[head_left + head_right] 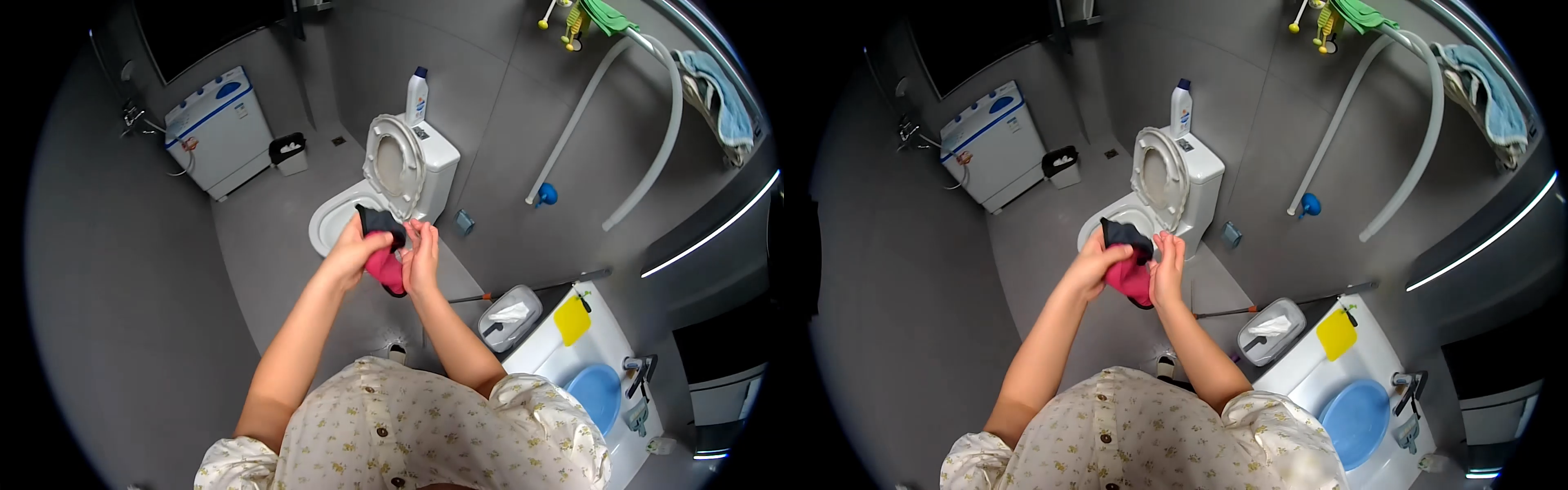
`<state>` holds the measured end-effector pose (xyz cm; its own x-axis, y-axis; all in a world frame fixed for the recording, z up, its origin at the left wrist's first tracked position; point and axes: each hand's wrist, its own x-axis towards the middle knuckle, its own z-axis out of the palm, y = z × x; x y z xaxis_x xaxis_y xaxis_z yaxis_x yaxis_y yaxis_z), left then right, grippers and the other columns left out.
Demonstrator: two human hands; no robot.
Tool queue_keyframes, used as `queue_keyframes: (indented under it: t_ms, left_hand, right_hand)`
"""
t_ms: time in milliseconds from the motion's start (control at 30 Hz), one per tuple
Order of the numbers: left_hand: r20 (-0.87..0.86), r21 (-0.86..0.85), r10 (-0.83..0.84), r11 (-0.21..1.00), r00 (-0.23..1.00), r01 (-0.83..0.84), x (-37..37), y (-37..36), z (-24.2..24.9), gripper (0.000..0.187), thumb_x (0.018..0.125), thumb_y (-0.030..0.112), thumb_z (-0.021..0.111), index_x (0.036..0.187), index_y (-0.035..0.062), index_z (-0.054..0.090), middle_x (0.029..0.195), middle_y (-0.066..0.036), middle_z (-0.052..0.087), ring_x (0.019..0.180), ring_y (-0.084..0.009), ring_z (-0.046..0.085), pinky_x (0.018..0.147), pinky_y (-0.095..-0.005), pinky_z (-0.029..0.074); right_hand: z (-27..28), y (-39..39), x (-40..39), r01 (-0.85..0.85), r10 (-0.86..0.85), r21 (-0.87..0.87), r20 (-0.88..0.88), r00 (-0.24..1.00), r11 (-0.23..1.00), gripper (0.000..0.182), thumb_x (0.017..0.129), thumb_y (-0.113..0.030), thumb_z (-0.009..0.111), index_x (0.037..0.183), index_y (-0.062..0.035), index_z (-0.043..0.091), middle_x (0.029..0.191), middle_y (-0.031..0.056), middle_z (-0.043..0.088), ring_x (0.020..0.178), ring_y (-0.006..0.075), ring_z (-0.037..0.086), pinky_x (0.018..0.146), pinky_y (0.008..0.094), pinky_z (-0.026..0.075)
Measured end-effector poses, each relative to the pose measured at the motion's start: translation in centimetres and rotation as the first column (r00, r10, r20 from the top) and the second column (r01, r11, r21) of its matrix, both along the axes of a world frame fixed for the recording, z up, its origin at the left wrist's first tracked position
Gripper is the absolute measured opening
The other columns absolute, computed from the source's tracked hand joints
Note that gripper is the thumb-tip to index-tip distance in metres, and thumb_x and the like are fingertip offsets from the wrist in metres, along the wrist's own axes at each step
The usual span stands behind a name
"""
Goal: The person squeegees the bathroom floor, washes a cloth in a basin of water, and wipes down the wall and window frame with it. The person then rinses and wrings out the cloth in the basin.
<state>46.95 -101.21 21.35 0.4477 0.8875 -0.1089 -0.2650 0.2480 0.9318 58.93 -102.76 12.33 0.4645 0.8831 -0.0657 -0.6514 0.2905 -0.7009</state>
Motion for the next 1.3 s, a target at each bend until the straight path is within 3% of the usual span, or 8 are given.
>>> queue_keyframes:
  t_ms: [67, 167, 267, 533, 667, 933, 1133, 1300]
  left_hand:
    - [0.069, -0.113, 0.058, 0.992, 0.996, -0.05, 1.2, 3.6, 1.0, 0.027, 0.083, 0.0, 0.059, 0.107, 0.0025, 0.046, 0.093, -0.007, 0.057, 0.082, -0.0156, 0.06, 0.074, -0.0288, 0.052]
    - [0.11, -0.108, 0.032, 0.994, 0.993, -0.021, 3.5, 8.6, 1.6, 0.023, 0.085, 0.002, 0.058, 0.106, 0.0014, 0.047, 0.089, -0.005, 0.057, 0.075, -0.013, 0.059, 0.066, -0.0281, 0.053]
    - [0.132, -0.042, -0.217, 0.974, 0.967, 0.225, 6.1, 12.4, 2.7, 0.024, 0.085, 0.002, 0.058, 0.109, 0.0002, 0.054, 0.087, -0.004, 0.06, 0.077, -0.0098, 0.06, 0.068, -0.0238, 0.05]
    - [-0.165, 0.288, -0.467, 0.82, 0.869, 0.495, 9.0, 22.3, 7.3, 0.039, 0.086, 0.005, 0.058, 0.123, 0.0058, 0.046, 0.101, -0.004, 0.058, 0.072, -0.0057, 0.054, 0.062, -0.0214, 0.045]
    - [-0.216, 0.487, -0.449, 0.72, 0.867, 0.494, 10.5, 26.9, 9.2, 0.046, 0.087, 0.008, 0.058, 0.131, 0.0057, 0.044, 0.123, -0.01, 0.043, 0.08, -0.0098, 0.058, 0.067, -0.025, 0.049]
    - [-0.22, 0.61, -0.432, 0.639, 0.875, 0.469, 11.8, 33.7, 11.5, 0.042, 0.087, 0.015, 0.059, 0.126, 0.0065, 0.048, 0.125, -0.01, 0.044, 0.088, -0.0119, 0.06, 0.068, -0.0259, 0.049]
    - [-0.26, 0.648, -0.404, 0.6, 0.877, 0.469, 14.6, 38.8, 15.3, 0.028, 0.088, 0.018, 0.058, 0.113, 0.0046, 0.056, 0.111, -0.004, 0.058, 0.08, -0.0075, 0.059, 0.065, -0.0238, 0.046]
    - [-0.286, 0.64, -0.418, 0.587, 0.862, 0.496, 17.9, 42.6, 17.5, 0.026, 0.089, 0.018, 0.057, 0.112, 0.0049, 0.057, 0.109, -0.003, 0.059, 0.081, -0.0084, 0.061, 0.065, -0.0255, 0.046]
  right_hand:
    - [0.0, 1.5, 0.8, 0.012, -0.012, -0.027, -0.024, 1.0, 1.0, 0.022, 0.094, -0.024, 0.054, 0.106, -0.0064, 0.046, 0.13, 0.0166, 0.041, 0.126, 0.0256, 0.037, 0.104, 0.0376, 0.03]
    - [-1.0, 3.3, 2.2, 0.09, -0.082, 0.039, 0.833, 0.548, 0.995, 0.038, 0.097, -0.031, 0.046, 0.128, -0.01, 0.051, 0.133, 0.0129, 0.04, 0.128, 0.0263, 0.034, 0.103, 0.0384, 0.028]
    - [0.7, 7.1, 2.9, -0.275, 0.269, 0.082, 0.08, 0.96, 0.958, 0.05, 0.101, -0.039, 0.034, 0.138, -0.0072, 0.038, 0.137, 0.0117, 0.038, 0.131, 0.022, 0.032, 0.106, 0.0386, 0.027]
    - [11.4, 18.1, 5.7, 0.28, -0.342, 0.31, 0.167, 0.925, 0.909, 0.059, 0.1, -0.02, 0.04, 0.147, -0.0104, 0.006, 0.135, 0.0126, 0.039, 0.12, 0.0206, 0.044, 0.101, 0.0329, 0.036]
    - [15.8, 23.3, 8.5, 0.49, -0.587, 0.324, 0.418, 0.693, 0.809, 0.064, 0.098, -0.021, 0.043, 0.147, -0.0048, 0.004, 0.139, 0.0172, 0.034, 0.121, 0.0224, 0.042, 0.1, 0.0326, 0.035]
    - [21.0, 33.8, 22.7, 0.531, -0.443, 0.71, 0.704, -0.555, 0.462, 0.058, 0.094, -0.027, 0.047, 0.14, 0.0027, 0.027, 0.148, 0.0223, 0.023, 0.136, 0.0404, 0.021, 0.111, 0.0481, 0.016]
    - [23.2, 39.5, 30.5, 0.648, 0.233, 0.682, 0.607, -0.76, 0.338, 0.052, 0.091, -0.037, 0.049, 0.137, -0.0129, 0.039, 0.148, 0.0143, 0.027, 0.134, 0.0406, 0.023, 0.105, 0.0603, 0.021]
    - [24.6, 43.1, 30.8, 0.649, 0.26, 0.644, 0.599, -0.757, 0.405, 0.062, 0.082, -0.048, 0.057, 0.132, -0.0145, 0.042, 0.147, 0.0118, 0.027, 0.132, 0.0387, 0.028, 0.103, 0.0633, 0.023]
